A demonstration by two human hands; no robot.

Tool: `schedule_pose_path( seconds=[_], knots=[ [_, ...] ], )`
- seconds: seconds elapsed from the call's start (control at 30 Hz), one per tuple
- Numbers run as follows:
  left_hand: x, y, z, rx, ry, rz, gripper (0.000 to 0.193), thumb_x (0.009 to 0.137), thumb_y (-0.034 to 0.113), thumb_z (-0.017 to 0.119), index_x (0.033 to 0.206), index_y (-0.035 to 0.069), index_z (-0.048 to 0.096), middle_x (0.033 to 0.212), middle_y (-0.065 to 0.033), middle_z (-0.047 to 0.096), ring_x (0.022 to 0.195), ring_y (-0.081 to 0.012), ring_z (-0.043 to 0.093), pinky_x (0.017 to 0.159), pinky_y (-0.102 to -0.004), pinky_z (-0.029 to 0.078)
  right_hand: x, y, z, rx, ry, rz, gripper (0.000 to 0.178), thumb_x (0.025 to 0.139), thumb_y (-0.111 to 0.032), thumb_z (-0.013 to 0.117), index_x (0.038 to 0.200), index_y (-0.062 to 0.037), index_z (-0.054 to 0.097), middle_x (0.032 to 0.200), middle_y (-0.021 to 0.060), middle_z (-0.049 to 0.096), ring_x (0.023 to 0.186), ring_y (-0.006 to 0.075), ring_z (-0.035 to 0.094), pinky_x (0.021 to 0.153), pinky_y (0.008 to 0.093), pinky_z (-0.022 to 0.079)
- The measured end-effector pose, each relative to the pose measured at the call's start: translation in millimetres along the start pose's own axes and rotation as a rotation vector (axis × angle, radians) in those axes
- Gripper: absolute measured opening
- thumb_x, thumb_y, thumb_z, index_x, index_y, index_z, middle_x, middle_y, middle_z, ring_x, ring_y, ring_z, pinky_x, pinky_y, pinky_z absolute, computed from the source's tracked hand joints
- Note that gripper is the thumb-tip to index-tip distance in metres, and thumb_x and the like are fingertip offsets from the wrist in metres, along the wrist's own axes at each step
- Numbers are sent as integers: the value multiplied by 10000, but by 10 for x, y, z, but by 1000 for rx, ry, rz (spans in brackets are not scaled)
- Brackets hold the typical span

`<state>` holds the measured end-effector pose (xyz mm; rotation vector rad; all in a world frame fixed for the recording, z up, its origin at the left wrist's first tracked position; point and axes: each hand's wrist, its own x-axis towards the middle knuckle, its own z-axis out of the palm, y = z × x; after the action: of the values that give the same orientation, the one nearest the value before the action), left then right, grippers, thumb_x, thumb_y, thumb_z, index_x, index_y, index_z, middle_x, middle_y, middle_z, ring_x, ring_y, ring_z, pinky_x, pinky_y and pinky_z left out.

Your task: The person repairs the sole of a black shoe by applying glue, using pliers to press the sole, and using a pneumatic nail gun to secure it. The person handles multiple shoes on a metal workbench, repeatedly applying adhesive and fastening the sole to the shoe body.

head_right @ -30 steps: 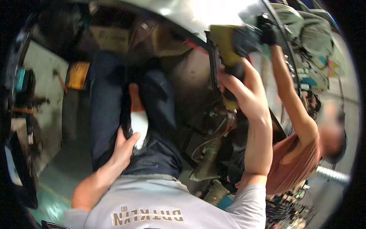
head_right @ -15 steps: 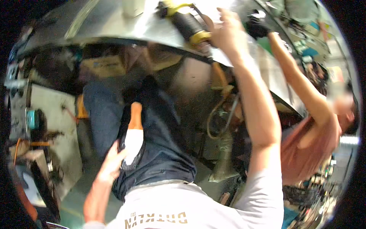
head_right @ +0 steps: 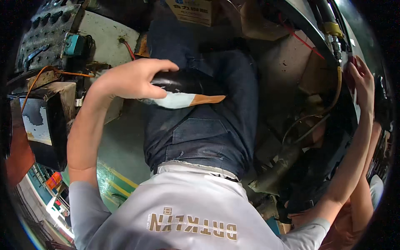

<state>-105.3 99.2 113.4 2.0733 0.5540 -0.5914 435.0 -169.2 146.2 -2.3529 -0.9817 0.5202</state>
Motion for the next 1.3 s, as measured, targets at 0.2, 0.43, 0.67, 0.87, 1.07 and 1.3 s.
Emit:
schedule_pose_path(
  seconds=[0.2,0.43,0.67,0.87,1.07,1.3],
  knots=[
    [-145,-105,415,-818,341,215,777,707,-6,742,1421,33,439,1381,-147,534,1231,-250,561,1064,-368,444,-42,709,-476,531,188,143,401,987,-203,619,1324,10,576,980,39,645,820,103,618,683,211,476],
    [211,-235,1356,-1250,874,467,648,805,33,776,1365,18,449,1348,-255,553,1210,-274,591,1060,-407,465,-1267,-804,136,1501,360,-5,547,904,-32,526,1410,21,324,1035,80,477,764,160,485,621,264,455],
    [351,109,892,-1380,936,288,566,887,-36,700,1387,29,442,1139,-111,641,1010,-152,648,904,-292,548,-1958,-1785,1466,1177,-416,177,439,927,-235,622,1249,22,472,925,142,583,596,191,610,475,321,496],
    [427,-85,997,-1074,975,305,534,929,132,719,1369,13,440,1127,-67,615,1025,-122,598,930,-270,497,-1821,-1960,2264,784,-757,164,224,1042,-223,534,1073,-1,548,741,34,601,626,101,592,602,260,498],
    [420,-109,1051,-858,1071,347,454,1007,324,607,1290,-16,505,1123,-136,625,1022,-188,601,922,-313,477,-1870,-2111,2443,824,-954,218,412,1050,-277,529,1330,25,507,890,97,700,788,89,619,736,248,509],
    [449,-90,1001,-762,1057,347,388,1068,273,477,1334,-10,489,1242,-124,622,1071,-148,586,942,-289,471,-1992,-2224,2582,1137,-958,342,446,1049,-289,522,1368,20,478,870,99,659,890,170,676,838,314,552]
  ],
)
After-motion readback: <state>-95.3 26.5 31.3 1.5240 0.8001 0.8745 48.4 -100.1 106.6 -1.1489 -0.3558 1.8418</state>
